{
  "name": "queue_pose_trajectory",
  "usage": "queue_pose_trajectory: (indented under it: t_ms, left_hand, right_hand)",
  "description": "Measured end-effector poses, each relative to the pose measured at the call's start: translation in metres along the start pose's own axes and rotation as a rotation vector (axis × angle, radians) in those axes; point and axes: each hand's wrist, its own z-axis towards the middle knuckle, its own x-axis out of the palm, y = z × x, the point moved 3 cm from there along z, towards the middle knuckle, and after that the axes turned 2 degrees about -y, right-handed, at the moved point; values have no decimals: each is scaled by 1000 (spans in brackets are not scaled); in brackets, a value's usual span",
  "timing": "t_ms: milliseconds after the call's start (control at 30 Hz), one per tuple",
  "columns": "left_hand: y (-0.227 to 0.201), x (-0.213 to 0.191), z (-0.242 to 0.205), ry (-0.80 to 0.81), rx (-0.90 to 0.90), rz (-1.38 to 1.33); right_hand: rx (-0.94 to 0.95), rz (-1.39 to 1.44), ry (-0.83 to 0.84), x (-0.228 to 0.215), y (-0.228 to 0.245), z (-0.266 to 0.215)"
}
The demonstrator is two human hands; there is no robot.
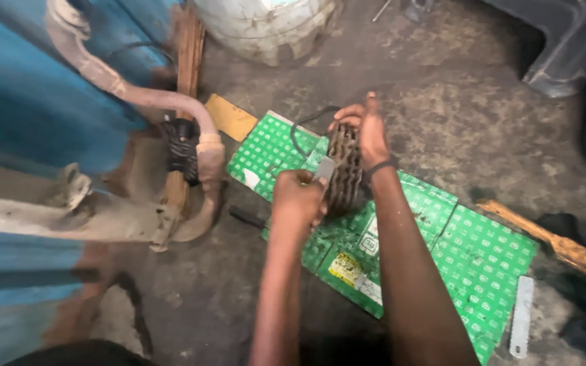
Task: Cleaning and repairing a bicycle cassette and chain component.
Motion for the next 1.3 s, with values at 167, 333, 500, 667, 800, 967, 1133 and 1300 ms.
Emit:
queue_pose_trajectory:
  t_ms: [167,333,500,667,800,967,1133,1300]
  left_hand:
    - [1,-19,16,-21,-100,-224]
    - [-12,-57,-4,-39,20,85]
    - [-63,-78,-30,-236,298,19]
    - [-47,-79,-19,-260,424,76]
    - [-38,-73,-12,-128,220,-180]
    - [-50,-100,-4,-241,447,-537]
    - [-32,-110,6,-364,438,-776]
    - [34,-73,56,-293,407,-380]
  right_hand:
    - [37,83,-117,4,1,-1]
    - [74,180,-112,6,5,-10]
    - [8,-51,100,4,13,-14]
    - [96,-184,266,16,35,-40]
    - [168,-243,201,19,27,-35]
    - [164,-80,121,9,-16,4]
    - [15,-365,-72,27,-34,18]
    - [1,-446,19,72,-18,-3]
